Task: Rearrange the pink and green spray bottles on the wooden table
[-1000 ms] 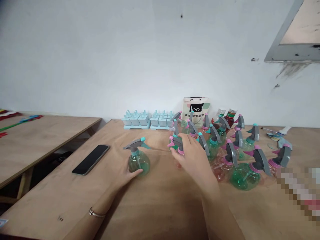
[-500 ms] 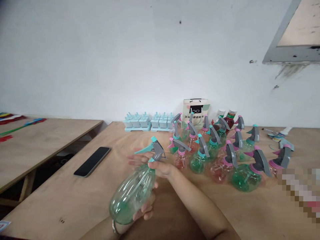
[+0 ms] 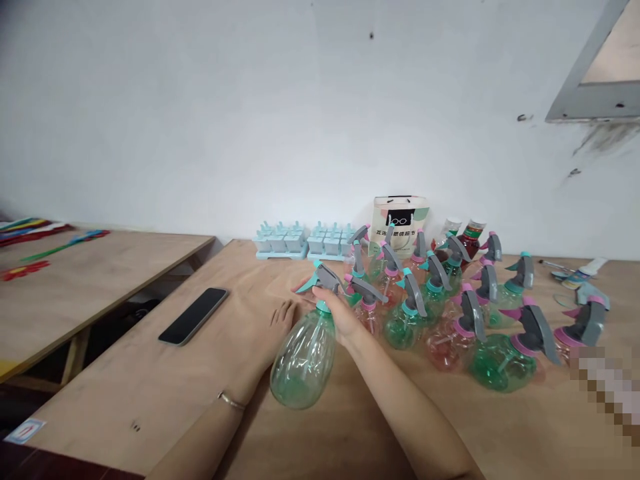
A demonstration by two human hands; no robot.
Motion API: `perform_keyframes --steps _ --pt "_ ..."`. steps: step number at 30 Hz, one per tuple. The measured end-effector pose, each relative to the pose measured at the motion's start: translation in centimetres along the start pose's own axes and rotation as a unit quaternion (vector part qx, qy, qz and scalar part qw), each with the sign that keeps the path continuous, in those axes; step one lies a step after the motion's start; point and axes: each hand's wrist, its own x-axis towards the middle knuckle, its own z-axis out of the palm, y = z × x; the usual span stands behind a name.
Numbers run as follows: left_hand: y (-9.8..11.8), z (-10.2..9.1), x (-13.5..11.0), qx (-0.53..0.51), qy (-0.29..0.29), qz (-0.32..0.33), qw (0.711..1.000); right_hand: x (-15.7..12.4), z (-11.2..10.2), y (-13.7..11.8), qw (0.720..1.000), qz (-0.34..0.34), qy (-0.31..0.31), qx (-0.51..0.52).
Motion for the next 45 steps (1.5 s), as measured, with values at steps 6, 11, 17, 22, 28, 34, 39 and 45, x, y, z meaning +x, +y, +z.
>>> perform_keyframes --steps 6,11,17,22,28,34,39,45 --pt "-0.4 2.0 -0.4 0.118 -0.01 0.01 0.993 0.3 0.2 0.2 0.999 0.028 -0.002 -0.044" --pt "0.4 1.0 -0.5 0.095 -0.019 -0.006 0.995 0.2 0.1 -0.4 0.998 0.025 -0.025 -0.05" --pt "0.9 0.0 -0.6 0.087 -0.039 -0.008 0.995 -0.1 -0.8 -1.1 0.996 -0.005 -0.043 -0.08" --pt "0.9 -0.2 -0.7 0.078 -0.042 -0.001 0.996 -1.1 -0.9 -2.7 0.976 -0.077 -0.027 -0.201" --pt "0.6 0.2 -0.6 0.069 -0.032 0.0 0.997 -1.5 -0.6 -2.9 0.966 -0.112 0.064 -0.223" --pt "0.7 0.0 -0.5 0.074 -0.041 -0.002 0.996 -1.9 0.1 -3.1 0.981 -0.08 0.001 -0.178" --pt "0.9 -0.2 -0.6 0.069 -0.045 -0.002 0.997 -2.0 0.0 -3.2 0.978 -0.088 0.009 -0.188" --pt "0.9 0.0 -0.6 0.076 -0.036 -0.004 0.996 -2.0 0.0 -3.2 0.983 -0.09 0.012 -0.162"
